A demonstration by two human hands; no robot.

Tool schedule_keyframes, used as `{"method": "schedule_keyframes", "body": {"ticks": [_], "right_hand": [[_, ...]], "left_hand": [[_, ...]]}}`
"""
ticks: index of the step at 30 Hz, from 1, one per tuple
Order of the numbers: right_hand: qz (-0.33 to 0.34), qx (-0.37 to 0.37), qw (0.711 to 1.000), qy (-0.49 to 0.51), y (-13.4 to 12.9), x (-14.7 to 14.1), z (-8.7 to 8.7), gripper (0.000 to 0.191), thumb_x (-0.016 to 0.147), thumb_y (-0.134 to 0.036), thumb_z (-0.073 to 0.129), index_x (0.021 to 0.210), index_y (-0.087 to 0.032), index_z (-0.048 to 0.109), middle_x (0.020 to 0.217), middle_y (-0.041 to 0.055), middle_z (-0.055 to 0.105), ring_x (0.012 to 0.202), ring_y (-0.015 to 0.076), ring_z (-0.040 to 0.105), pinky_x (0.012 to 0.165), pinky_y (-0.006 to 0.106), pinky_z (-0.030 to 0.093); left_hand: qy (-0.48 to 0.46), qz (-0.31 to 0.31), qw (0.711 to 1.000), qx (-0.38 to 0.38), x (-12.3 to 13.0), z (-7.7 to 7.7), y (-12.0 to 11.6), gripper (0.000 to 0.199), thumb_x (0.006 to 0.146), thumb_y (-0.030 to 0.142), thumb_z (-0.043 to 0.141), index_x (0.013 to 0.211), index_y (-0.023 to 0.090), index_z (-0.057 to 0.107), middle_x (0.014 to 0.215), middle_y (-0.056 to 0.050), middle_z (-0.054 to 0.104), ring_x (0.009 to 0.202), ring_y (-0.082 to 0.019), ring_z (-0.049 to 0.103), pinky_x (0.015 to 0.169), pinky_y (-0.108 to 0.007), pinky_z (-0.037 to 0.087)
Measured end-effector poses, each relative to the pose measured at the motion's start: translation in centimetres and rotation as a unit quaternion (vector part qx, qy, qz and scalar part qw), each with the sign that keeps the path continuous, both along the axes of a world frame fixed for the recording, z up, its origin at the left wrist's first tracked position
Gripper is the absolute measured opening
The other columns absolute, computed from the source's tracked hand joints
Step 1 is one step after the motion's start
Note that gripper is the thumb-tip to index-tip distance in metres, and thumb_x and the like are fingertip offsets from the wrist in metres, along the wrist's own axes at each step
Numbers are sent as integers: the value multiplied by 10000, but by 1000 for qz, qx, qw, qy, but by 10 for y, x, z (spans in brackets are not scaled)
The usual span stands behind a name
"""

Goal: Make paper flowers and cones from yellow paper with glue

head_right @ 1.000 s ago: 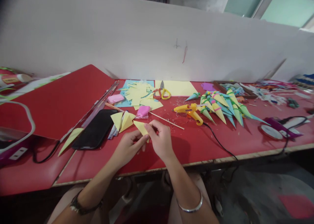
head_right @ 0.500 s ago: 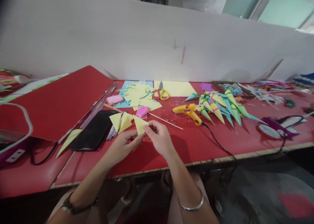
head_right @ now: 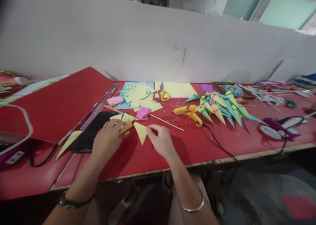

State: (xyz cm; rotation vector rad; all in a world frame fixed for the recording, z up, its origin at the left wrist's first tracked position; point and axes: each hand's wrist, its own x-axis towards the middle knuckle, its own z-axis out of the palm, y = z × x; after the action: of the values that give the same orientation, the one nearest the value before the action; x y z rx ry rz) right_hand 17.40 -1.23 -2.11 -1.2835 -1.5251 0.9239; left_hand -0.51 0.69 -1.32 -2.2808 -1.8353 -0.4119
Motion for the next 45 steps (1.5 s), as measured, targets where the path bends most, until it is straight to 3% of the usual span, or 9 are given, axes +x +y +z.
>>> {"method": "schedule_keyframes", "body": {"ticks": [3,7,12,16,21,25,30,38,45], "right_hand": [[7,-9,1000,-12,0,0,-2,207,796,-329,478,705,-179,587,615,-1,586,550,135,539,538,239,400],[8,-17,1000,8,1,-1,-4,140,795,-273,467,832,-184,569,673,-2,612,553,128,570,563,241,431],[-33,0,993,-116,1,0,-5,139,782,-234,487,883,-191,573,750,29,644,667,163,599,635,281,440],[-53,27,978,-202,4,5,-4,148,812,-205,459,893,-188,582,809,45,655,715,177,598,669,298,444],[-109,63,929,-348,6,12,-5,276,848,-98,370,1032,-149,569,1013,98,620,974,206,560,812,310,430],[-126,18,876,-466,5,10,-4,377,848,-36,328,1177,-94,503,1156,142,561,1067,224,521,822,304,442],[-122,-24,843,-523,6,5,-4,428,840,-1,309,1247,-45,436,1234,183,515,1094,241,508,805,307,464],[-124,-6,839,-530,5,4,-7,434,852,-67,375,1285,-40,383,1185,191,534,1075,256,513,772,315,479],[-142,-43,836,-528,3,2,-5,426,879,-192,395,1269,-22,384,1173,225,523,969,249,589,688,302,492]], "left_hand": [[36,-29,999,-15,0,-1,-1,141,804,201,486,837,193,623,952,-77,621,884,-256,555,677,-349,423],[16,-29,999,9,1,1,0,165,823,212,458,839,194,622,1022,-69,599,895,-231,563,661,-315,419],[-81,27,996,-3,-1,4,-1,234,865,293,378,939,201,580,1106,-50,556,740,-171,600,514,-257,379],[-190,14,982,-13,-4,6,1,214,851,298,390,916,182,558,1053,-52,564,744,-154,592,570,-239,406],[-351,-45,935,-24,-6,5,6,184,795,318,439,806,165,541,875,-47,561,670,-131,557,595,-227,435],[-431,-77,897,-67,-2,5,6,214,746,378,482,751,168,525,846,-26,523,649,-121,529,586,-226,424],[-447,-89,883,-114,4,7,2,214,726,389,500,702,178,476,705,19,464,595,-111,456,566,-231,374],[-454,-103,872,-149,5,10,-1,224,714,378,509,629,185,433,642,41,428,600,-107,422,554,-223,338],[-443,-120,867,-194,4,10,1,223,733,376,510,653,174,461,645,39,466,597,-106,423,572,-232,347]]}}
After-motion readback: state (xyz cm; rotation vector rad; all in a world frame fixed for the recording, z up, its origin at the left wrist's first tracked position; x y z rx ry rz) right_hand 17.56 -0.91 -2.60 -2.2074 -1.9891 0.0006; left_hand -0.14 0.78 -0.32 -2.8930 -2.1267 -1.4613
